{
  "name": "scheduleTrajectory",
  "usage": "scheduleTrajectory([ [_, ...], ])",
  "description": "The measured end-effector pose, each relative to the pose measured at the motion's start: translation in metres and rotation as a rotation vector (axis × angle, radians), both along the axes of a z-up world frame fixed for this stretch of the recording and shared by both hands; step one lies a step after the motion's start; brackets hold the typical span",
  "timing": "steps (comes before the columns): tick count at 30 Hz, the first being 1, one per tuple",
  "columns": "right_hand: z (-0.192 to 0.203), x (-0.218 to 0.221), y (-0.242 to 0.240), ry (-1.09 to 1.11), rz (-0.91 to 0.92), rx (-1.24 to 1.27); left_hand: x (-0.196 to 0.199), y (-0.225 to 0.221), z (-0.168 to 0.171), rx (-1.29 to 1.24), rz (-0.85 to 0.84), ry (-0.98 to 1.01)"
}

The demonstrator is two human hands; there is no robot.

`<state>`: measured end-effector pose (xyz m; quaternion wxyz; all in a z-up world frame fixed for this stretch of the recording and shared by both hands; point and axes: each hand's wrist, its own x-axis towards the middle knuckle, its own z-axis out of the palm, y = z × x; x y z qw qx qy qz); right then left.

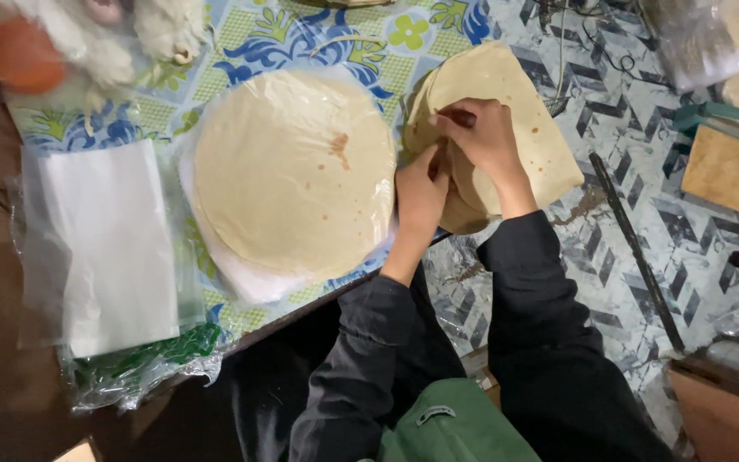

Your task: Stacking and organizing flatbreads between plastic sheets for packaging.

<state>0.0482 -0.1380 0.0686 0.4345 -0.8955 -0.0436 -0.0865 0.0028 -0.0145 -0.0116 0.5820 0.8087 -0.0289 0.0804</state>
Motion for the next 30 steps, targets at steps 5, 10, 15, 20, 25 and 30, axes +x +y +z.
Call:
scheduleTrajectory([
  [5,-0.021,0.007,-0.006,0.005,-0.022,-0.011,0.000,0.002,0.022,0.038,0.009,0.009],
  [10,0.002,-0.015,0.006,-0.070,-0.066,0.047,0.022,0.002,0.051,0.175,0.159,-0.210],
  [15,-0.001,-0.033,0.014,-0.173,-0.154,-0.009,0.048,0.005,0.065,0.020,0.055,-0.040],
  [20,-0.009,-0.034,0.008,-0.235,-0.139,-0.030,0.060,0.000,0.049,-0.029,0.011,-0.048],
  [25,-0.017,-0.027,-0.008,-0.004,-0.181,0.297,0.067,0.000,0.029,-0.035,-0.021,0.003],
  [30,-0.026,-0.006,-0.013,0.010,-0.179,0.411,0.065,-0.001,0.029,-0.070,-0.092,-0.014],
])
